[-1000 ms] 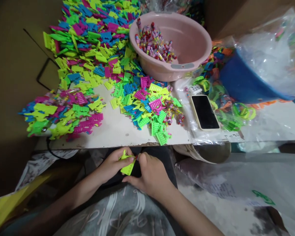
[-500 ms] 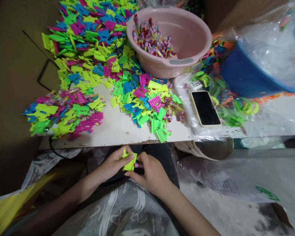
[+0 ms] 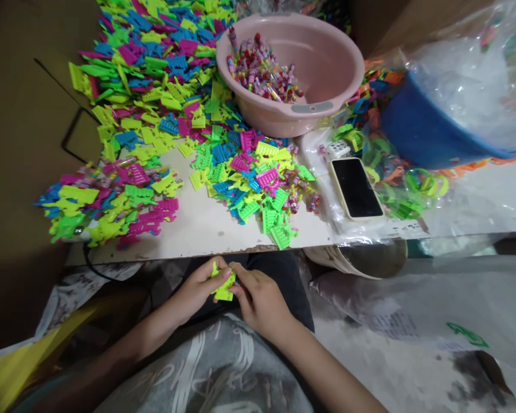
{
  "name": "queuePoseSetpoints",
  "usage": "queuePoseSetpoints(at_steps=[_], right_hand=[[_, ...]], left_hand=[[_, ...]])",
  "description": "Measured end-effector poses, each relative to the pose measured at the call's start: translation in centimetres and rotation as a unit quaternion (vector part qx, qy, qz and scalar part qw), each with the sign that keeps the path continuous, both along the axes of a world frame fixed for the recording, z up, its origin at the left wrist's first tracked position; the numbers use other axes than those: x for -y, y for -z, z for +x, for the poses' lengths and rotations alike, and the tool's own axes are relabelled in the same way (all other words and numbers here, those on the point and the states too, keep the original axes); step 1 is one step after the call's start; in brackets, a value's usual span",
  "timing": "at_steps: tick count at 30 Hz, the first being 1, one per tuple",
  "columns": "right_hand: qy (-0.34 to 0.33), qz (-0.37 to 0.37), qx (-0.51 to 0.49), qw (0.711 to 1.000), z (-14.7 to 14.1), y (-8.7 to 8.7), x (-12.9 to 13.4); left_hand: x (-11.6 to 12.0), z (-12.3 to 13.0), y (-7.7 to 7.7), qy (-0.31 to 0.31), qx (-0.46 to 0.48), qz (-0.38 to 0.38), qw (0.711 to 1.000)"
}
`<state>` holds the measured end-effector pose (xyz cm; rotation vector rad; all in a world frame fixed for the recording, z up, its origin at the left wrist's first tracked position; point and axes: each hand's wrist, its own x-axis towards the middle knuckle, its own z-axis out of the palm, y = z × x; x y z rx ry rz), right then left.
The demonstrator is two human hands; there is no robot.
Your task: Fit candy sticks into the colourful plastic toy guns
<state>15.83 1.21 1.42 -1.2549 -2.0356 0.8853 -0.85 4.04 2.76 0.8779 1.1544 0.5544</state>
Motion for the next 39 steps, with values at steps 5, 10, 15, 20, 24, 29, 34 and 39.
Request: queuePoseSetpoints(at_steps=[5,10,15,20,24,29,34,39], right_hand=[[0.025,-0.019,-0.028,0.999,-0.4,0.0,-0.3],[0.031,-0.033,-0.042,0.998,-1.5,-0.3,-0.7],[0.013,0.011,-0.035,0.999,0.0,-1.6,-3.6],[0.217,0.184,0.166,0.944,7.3,-1.8,-10.1],[0.248,0.164,0.337,0.893,11.4,-1.2,-13.8],[0.226,0.159,0.364,0.889,11.1,-0.4,-13.7],[0.235,0.128,0.378,0.886,10.8,0.4,-12.4],[0.217,0.114,0.247,0.937,11.0,0.7,-10.6]], left_hand=[[-0.3,-0.7,-0.2,0.017,-0.009,0.028,0.999],[-0.6,-1.2,-0.1,0.015,-0.031,0.049,0.998],[-2.5,-2.8,-2.4,0.027,-0.168,0.177,0.969],[-7.4,-8.4,-7.0,-0.113,-0.459,0.342,0.812],[-11.2,-13.3,-8.9,-0.131,-0.634,0.389,0.656],[-12.3,-15.7,-8.1,-0.036,-0.707,0.351,0.613],[-12.1,-13.2,-5.9,-0.022,-0.664,0.396,0.634],[-15.1,-7.3,-2.8,0.092,-0.546,0.421,0.718]])
